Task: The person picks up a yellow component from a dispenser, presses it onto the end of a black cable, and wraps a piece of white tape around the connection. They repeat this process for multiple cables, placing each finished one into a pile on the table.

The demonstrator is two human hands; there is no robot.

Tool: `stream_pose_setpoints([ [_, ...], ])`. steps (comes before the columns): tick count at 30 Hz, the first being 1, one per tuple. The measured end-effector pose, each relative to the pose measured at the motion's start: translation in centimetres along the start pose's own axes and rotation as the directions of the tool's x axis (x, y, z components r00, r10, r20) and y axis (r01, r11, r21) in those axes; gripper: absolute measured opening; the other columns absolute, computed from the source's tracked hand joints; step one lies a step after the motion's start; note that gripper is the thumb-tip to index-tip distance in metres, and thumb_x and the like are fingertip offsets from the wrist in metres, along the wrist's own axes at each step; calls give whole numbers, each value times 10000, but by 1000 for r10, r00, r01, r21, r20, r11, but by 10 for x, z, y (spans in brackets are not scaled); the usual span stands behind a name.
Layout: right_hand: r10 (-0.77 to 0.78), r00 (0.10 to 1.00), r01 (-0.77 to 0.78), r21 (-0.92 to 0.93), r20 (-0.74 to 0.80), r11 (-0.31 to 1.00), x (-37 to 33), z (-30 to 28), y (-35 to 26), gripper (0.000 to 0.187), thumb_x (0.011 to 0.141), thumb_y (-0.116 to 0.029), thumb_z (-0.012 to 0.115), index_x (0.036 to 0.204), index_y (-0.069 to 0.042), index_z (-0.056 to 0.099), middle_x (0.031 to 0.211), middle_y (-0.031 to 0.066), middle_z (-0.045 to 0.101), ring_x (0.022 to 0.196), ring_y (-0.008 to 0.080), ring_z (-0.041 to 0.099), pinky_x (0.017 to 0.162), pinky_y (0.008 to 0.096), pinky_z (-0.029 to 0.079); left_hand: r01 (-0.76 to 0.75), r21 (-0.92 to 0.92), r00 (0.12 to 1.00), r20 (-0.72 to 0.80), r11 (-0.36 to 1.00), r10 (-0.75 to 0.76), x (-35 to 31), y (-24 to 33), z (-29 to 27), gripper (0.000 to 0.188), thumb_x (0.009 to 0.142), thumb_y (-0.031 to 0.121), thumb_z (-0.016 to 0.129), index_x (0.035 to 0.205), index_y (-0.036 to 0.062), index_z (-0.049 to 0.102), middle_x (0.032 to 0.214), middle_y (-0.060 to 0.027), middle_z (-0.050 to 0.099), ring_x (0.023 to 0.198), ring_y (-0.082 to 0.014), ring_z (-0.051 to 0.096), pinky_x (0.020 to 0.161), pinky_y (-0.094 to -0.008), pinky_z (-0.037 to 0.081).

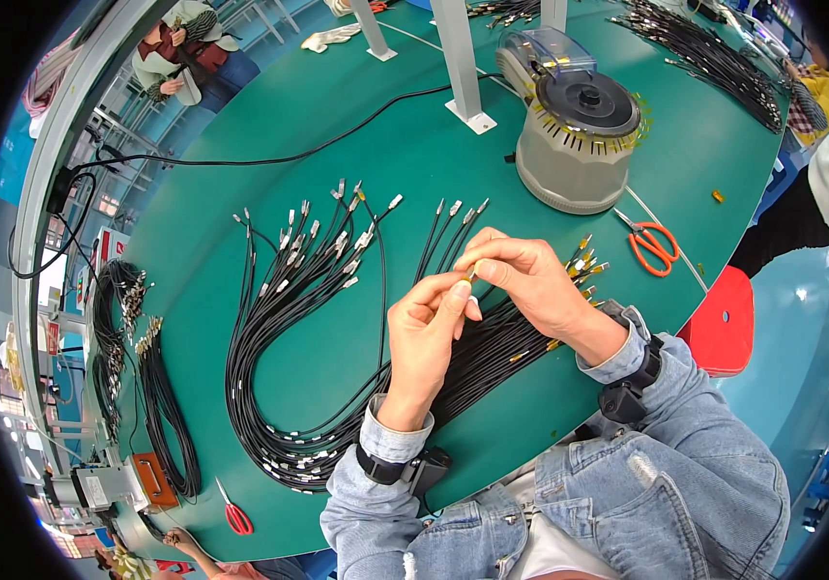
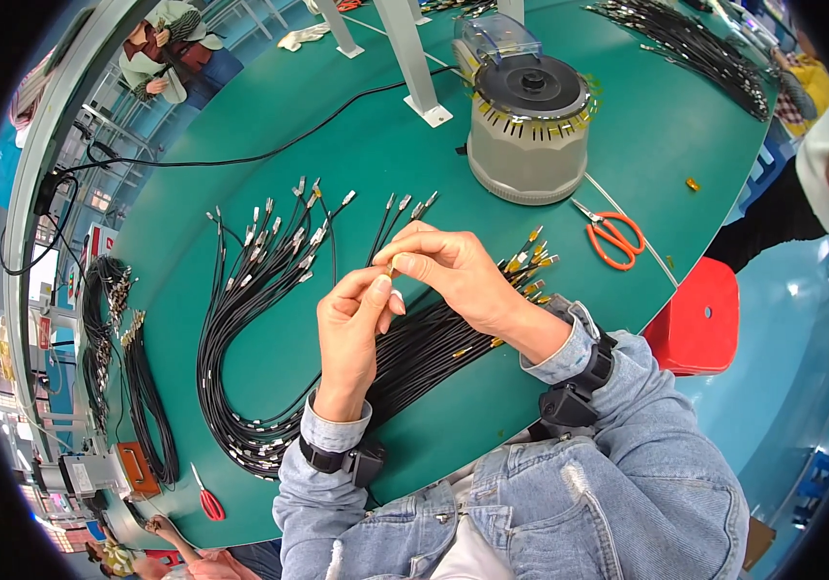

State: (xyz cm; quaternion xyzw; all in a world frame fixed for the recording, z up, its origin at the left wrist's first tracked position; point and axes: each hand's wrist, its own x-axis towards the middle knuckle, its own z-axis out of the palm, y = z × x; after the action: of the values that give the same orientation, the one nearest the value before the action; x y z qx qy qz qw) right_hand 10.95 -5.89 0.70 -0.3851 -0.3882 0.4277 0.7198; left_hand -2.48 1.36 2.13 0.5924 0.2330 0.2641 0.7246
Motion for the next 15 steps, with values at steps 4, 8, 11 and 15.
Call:
stream_pose_setpoints([
  [4,16,1000,-17,29,8,999,1,0,2,164,885,-88,532,961,4,645,915,25,545,881,124,528,800,264,427,-93,56,995,-42,994,95,-1,-2,1,172,892,125,546,983,-6,610,717,-38,605,550,-34,455,480,-163,330],
  [8,24,1000,-24,55,5,998,1,0,2,174,884,-103,541,965,26,624,942,55,529,878,140,514,800,278,421,-76,25,995,-64,997,77,-1,1,3,143,874,97,567,967,-4,609,726,-39,609,563,-32,453,490,-162,330],
  [11,22,1000,-22,47,1,999,0,-1,1,173,886,-100,535,970,26,621,940,53,528,879,137,513,799,276,420,-32,-24,997,-65,999,30,1,1,3,121,861,79,577,945,-3,606,720,-46,607,552,-35,433,480,-162,314],
  [15,34,999,-34,-6,-8,999,-2,2,-1,174,890,-93,522,976,26,616,940,48,525,880,128,511,796,269,418,-43,37,998,-40,998,44,2,-9,1,118,868,82,575,939,-7,609,744,-29,616,593,-24,475,504,-164,345],
])
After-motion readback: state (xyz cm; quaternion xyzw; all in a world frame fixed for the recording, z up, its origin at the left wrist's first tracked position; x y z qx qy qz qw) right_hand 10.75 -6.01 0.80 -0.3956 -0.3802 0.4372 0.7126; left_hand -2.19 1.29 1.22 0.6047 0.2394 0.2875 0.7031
